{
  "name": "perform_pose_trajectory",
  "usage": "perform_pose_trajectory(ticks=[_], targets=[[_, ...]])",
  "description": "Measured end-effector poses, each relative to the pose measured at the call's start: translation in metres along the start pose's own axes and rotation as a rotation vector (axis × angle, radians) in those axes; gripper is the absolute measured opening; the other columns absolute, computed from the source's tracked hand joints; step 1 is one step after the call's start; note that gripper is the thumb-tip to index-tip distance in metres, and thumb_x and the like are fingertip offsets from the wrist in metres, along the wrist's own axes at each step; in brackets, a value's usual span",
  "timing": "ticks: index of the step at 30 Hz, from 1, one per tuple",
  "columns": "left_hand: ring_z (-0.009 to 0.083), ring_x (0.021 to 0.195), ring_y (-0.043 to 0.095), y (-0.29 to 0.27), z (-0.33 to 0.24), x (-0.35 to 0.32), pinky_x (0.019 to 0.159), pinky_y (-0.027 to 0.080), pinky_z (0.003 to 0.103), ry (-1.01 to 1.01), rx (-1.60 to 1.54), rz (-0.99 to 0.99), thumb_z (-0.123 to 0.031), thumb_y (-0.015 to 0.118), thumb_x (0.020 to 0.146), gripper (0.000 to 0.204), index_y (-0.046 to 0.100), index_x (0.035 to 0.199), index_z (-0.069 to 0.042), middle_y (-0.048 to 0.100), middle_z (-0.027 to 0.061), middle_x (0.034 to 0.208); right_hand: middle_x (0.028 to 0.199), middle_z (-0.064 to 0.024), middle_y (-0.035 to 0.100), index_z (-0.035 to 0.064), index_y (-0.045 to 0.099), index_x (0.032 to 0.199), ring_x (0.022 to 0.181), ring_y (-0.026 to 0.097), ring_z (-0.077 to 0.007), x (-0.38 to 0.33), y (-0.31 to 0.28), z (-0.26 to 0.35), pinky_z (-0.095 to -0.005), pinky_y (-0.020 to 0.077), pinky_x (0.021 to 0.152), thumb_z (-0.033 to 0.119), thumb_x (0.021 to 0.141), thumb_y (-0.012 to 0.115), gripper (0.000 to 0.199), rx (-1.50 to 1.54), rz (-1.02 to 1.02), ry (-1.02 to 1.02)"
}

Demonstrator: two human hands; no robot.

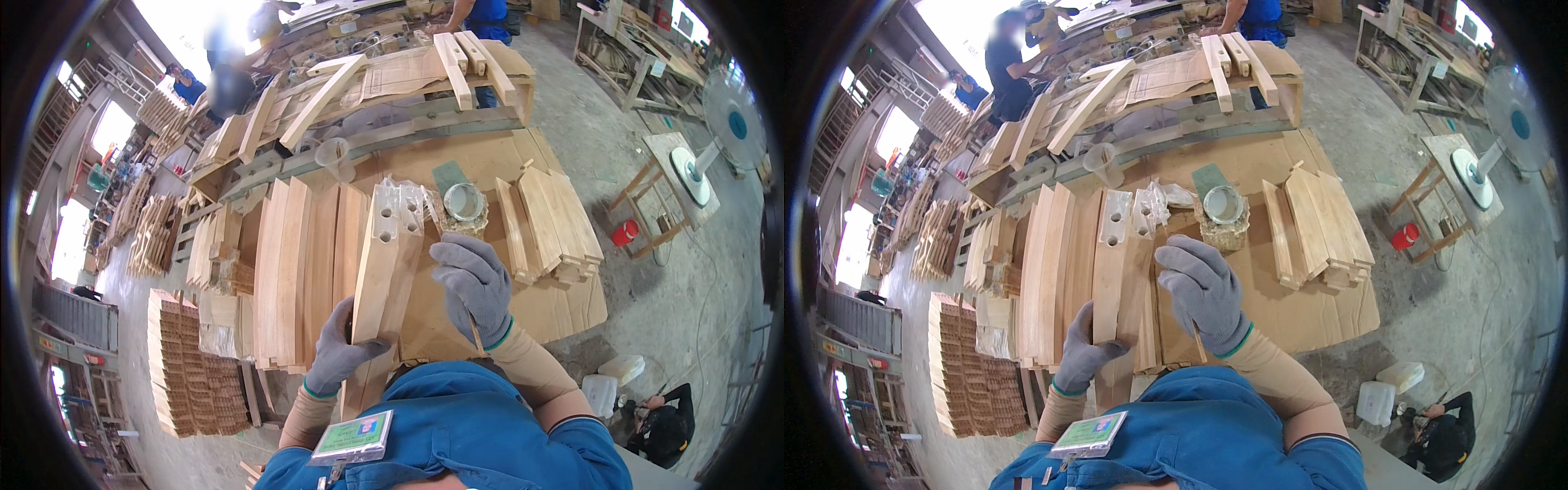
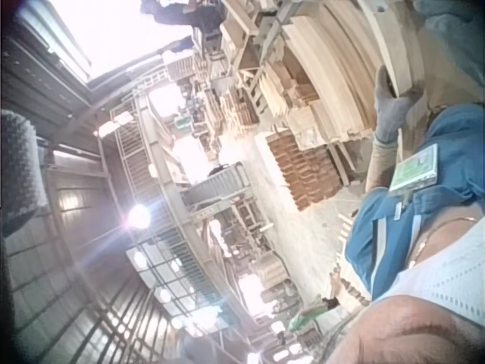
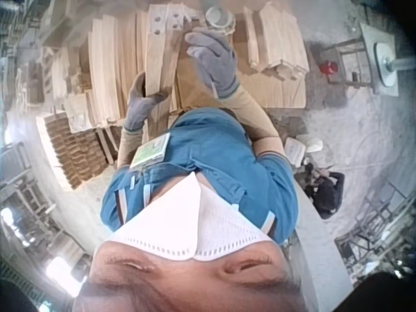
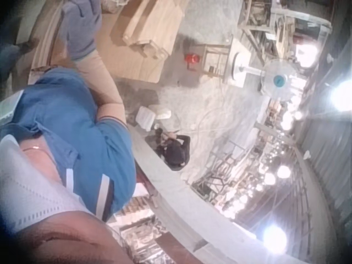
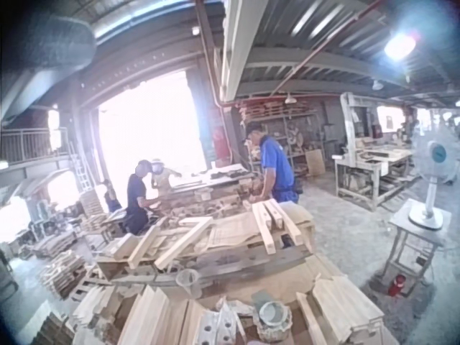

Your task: The person applies glue to the holes of wooden pieces using a brush, then places them on a stack. The person repeats this process for several pieces in a workshop setting.

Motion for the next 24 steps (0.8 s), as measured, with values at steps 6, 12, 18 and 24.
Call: perform_pose_trajectory(ticks=[6, 12, 18, 24], targets=[[0.018, 0.107, 0.056, -0.002, 0.001, 0.006, 0.095, 0.044, 0.031, -0.012, 0.008, -0.013, -0.003, 0.077, 0.065, 0.07, 0.046, 0.127, 0.002, 0.058, 0.0105, 0.116, 0.101, -0.0087, 0.064, 0.0063, 0.055, 0.076, 0.1, 0.061, -0.03, -0.009, 0.001, -0.024, -0.0362, 0.0526, 0.08, -0.001, 0.067, 0.064, 0.015, 0.02, 0.015, -0.013], [0.0187, 0.106, 0.056, 0.004, -0.012, 0.013, 0.095, 0.044, 0.031, 0.003, 0.046, -0.038, -0.001, 0.075, 0.065, 0.068, 0.046, 0.126, 0.003, 0.058, 0.011, 0.115, 0.101, -0.0085, 0.062, 0.0071, 0.055, 0.077, 0.098, 0.061, -0.0274, 0.001, -0.001, -0.025, -0.0328, 0.0514, 0.08, -0.002, 0.067, 0.065, 0.017, 0.159, 0.022, -0.027], [0.0188, 0.101, 0.059, -0.007, -0.025, 0.028, 0.089, 0.049, 0.031, 0.097, -0.114, -0.12, 0.004, 0.07, 0.065, 0.063, 0.048, 0.124, 0.002, 0.059, 0.0112, 0.114, 0.106, -0.013, 0.06, 0.0024, 0.059, 0.086, 0.096, 0.062, -0.0219, -0.018, 0.003, -0.074, -0.027, 0.0495, 0.079, -0.004, 0.08, 0.065, 0.011, 0.288, -0.084, 0.451], [0.0222, 0.092, 0.063, -0.023, -0.08, 0.07, 0.08, 0.054, 0.033, 0.334, -0.416, -0.253, -0.004, 0.06, 0.071, 0.053, 0.048, 0.123, 0.001, 0.06, 0.0115, 0.105, 0.123, -0.0222, 0.055, -0.0013, 0.042, 0.132, 0.106, 0.062, -0.0298, -0.051, 0.037, -0.059, -0.031, 0.0486, 0.087, 0.011, 0.086, 0.067, 0.054, 0.766, 0.263, 0.44]])
Point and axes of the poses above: each hand's wrist, its own x-axis towards the middle knuckle, its own y-axis out of the palm, z = x × y, the point moved 5 cm from there along x, towards the middle knuckle
